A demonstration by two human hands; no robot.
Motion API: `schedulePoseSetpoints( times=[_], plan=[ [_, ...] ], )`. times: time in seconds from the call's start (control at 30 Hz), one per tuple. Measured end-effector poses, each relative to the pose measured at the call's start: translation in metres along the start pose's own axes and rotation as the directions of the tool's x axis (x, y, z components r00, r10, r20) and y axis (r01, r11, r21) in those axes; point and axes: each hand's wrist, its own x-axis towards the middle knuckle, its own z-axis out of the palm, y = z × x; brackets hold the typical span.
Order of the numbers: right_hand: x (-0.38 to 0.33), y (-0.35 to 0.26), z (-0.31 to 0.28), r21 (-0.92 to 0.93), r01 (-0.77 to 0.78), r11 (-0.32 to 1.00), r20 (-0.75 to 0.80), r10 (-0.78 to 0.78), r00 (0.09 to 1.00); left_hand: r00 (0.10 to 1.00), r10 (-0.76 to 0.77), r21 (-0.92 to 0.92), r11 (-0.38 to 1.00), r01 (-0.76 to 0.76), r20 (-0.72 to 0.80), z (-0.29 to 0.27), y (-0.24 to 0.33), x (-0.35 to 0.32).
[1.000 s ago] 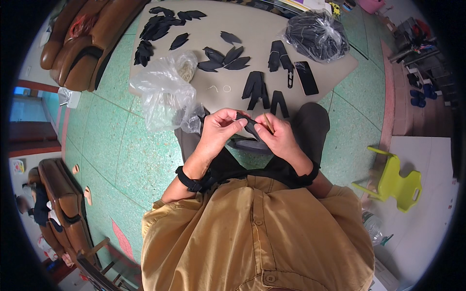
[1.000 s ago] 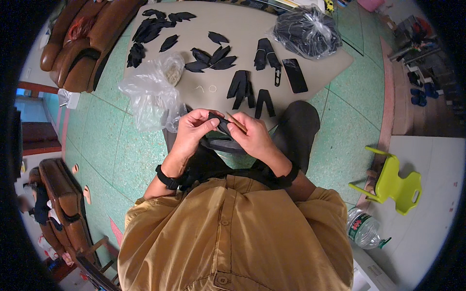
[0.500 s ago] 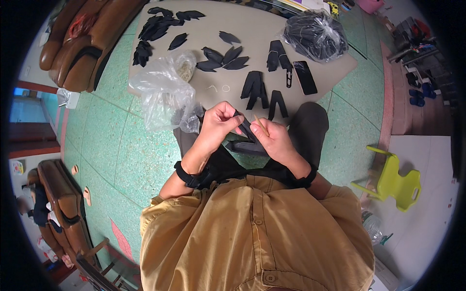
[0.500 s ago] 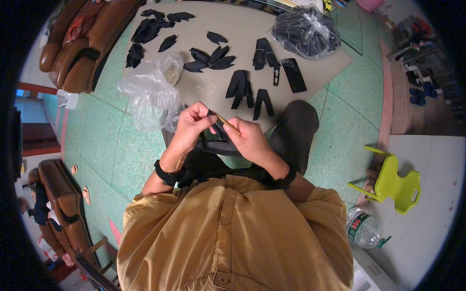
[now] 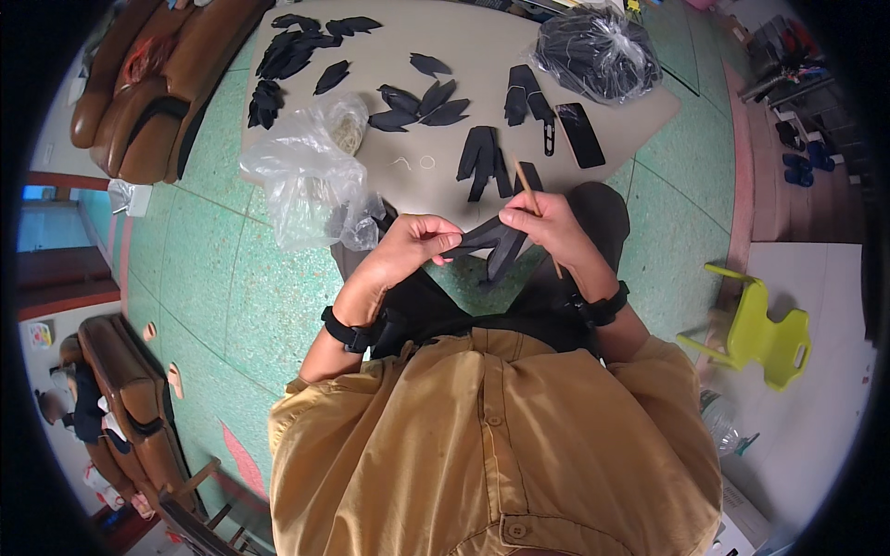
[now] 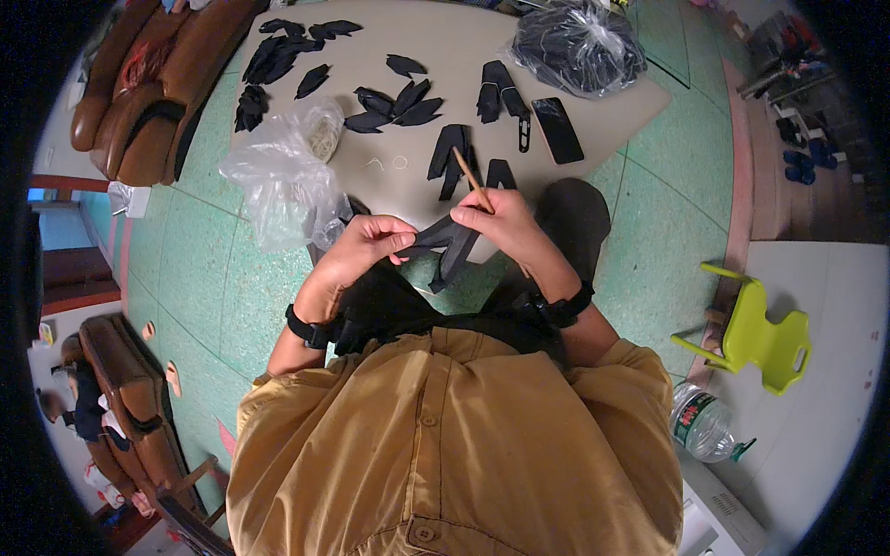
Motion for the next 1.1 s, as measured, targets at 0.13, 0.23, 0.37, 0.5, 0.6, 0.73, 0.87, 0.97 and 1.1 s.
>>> schedulePoseSetpoints(
  times=[0.13,0.23,0.37,0.5,0.6,0.73,0.87,0.97,1.1],
  plan=[
    [0.004,0.007,0.0,0.119,0.027,0.993,-0.044,-0.022,0.999,1.0,0.008,0.072,0.997,-0.009,0.027,0.005,0.003,-0.004],
    [0.004,0.005,0.003,0.081,-0.029,0.996,0.03,0.026,0.999,0.986,0.079,0.069,0.994,-0.09,0.143,0.005,0.0,-0.004],
    [0.011,0.01,0.019,0.114,-0.031,0.993,0.058,0.024,0.998,0.955,0.297,0.501,0.829,-0.248,-0.02,0.023,-0.001,0.007],
    [0.004,-0.006,0.024,0.41,-0.091,0.908,0.038,0.083,0.996,0.941,0.315,0.451,0.862,-0.23,-0.121,0.027,0.013,0.003],
    [0.005,0.007,0.022,0.528,-0.002,0.849,0.119,-0.072,0.99,0.964,0.194,0.096,0.979,-0.179,-0.18,0.028,0.011,0.004],
    [0.006,0.005,0.02,0.487,0.14,0.862,0.194,-0.263,0.945,0.995,0.062,-0.295,0.952,-0.082,-0.077,0.019,0.008,0.005],
    [0.001,-0.01,0.029,0.362,0.183,0.914,0.086,-0.228,0.97,0.998,-0.049,-0.687,0.724,0.064,0.042,0.019,0.011,0.003],
    [0.012,-0.001,0.036,0.234,0.28,0.931,0.045,-0.298,0.953,0.99,-0.049,-0.745,0.654,0.133,0.134,0.011,-0.011,0.005],
    [0.014,0.004,0.032,0.187,0.197,0.962,0.066,-0.212,0.975,0.989,-0.006,-0.733,0.671,0.111,0.145,0.011,0.004,0.005]
  ],
)
